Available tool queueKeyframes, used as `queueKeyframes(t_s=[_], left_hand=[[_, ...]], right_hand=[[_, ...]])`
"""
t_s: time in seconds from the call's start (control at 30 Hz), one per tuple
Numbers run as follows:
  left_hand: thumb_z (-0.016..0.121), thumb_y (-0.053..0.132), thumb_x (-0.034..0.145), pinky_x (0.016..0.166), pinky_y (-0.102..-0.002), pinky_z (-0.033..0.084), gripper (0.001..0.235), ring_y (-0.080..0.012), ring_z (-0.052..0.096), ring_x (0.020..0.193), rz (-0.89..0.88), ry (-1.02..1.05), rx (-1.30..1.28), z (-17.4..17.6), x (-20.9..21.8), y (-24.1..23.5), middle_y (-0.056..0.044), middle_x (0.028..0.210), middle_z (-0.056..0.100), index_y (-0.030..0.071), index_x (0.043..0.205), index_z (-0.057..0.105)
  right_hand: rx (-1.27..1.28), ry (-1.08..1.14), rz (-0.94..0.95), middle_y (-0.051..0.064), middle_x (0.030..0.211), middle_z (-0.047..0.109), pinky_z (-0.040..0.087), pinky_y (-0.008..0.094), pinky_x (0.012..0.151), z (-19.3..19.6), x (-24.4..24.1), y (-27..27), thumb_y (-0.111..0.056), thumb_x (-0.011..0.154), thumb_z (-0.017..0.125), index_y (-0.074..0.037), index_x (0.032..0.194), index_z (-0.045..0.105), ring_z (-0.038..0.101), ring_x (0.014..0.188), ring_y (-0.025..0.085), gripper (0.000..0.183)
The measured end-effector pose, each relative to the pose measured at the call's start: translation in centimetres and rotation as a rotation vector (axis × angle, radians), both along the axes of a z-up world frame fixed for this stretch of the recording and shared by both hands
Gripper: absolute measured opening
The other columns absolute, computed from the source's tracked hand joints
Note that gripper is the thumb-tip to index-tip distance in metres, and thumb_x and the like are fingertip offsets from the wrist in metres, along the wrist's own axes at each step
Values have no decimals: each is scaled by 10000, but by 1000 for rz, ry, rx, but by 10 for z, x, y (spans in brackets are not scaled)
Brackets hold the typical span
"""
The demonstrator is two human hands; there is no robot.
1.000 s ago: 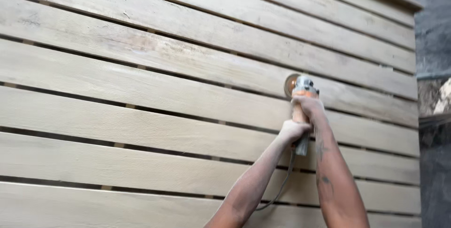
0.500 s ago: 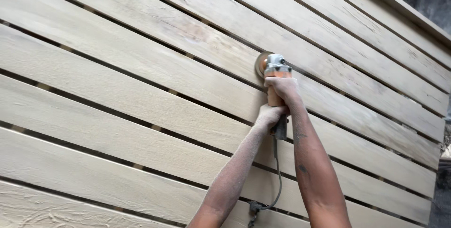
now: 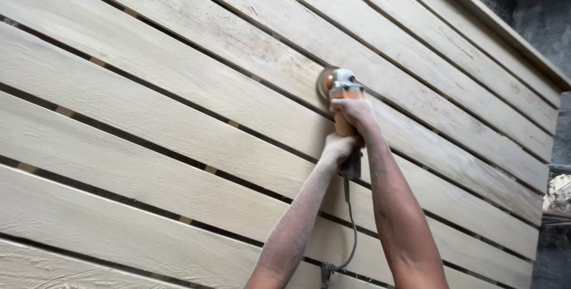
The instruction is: The person uses an electric angle grinder with a sanding disc to smooth the surface of a wooden pallet. They move the tool back and forth across the horizontal slats, working systematically from one end to the other to remove roughness and even out the wood grain.
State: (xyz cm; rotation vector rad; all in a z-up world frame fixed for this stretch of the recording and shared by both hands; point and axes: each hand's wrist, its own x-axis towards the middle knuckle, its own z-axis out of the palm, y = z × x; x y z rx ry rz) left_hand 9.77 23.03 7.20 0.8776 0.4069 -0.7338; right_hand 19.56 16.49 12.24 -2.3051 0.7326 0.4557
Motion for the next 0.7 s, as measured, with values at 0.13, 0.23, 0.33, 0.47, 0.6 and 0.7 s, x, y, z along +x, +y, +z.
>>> queueKeyframes(t_s=[0.13,0.23,0.33,0.47,0.6,0.7], left_hand=[[783,222,764,632,-304,588,343,-119,676,658,-112,-16,48,9,-15,-28,-46,761,697,-20,990,695],[793,205,770,644,-308,600,337,-135,682,669,-109,5,65,10,-11,-27,-59,777,697,-7,1003,673],[801,206,782,624,-311,593,349,-150,684,659,-12,38,16,-2,-5,-9,-80,775,704,-28,1010,678],[830,179,770,644,-278,599,356,-125,700,681,95,-1,-12,-19,2,5,-60,799,732,-25,1018,676],[830,190,765,621,-315,590,367,-150,695,662,48,9,-18,-26,-9,-29,-82,790,726,-48,1007,693],[817,162,759,625,-332,589,348,-163,700,666,-40,4,-15,-21,-27,-58,-91,797,729,-62,997,697]], right_hand=[[18,13,-84,137,1028,712,613,347,790,2,-24,-40,-205,623,822,15,1203,609,718,879,213,655],[-10,5,-42,136,1039,707,611,345,801,-1,-16,-39,-209,622,825,15,1215,604,714,894,212,671],[-58,-31,80,122,1055,695,605,340,802,-10,-3,-14,-214,612,838,6,1219,596,705,910,203,689],[-43,20,81,119,1050,703,606,336,797,-7,-2,9,-218,612,832,6,1197,617,709,903,200,663],[-26,27,25,115,1044,711,606,331,792,-1,-14,-16,-222,611,826,6,1176,637,712,897,197,637],[-5,20,-64,113,1040,717,606,327,788,1,-34,-47,-225,611,821,6,1160,653,715,891,195,619]])
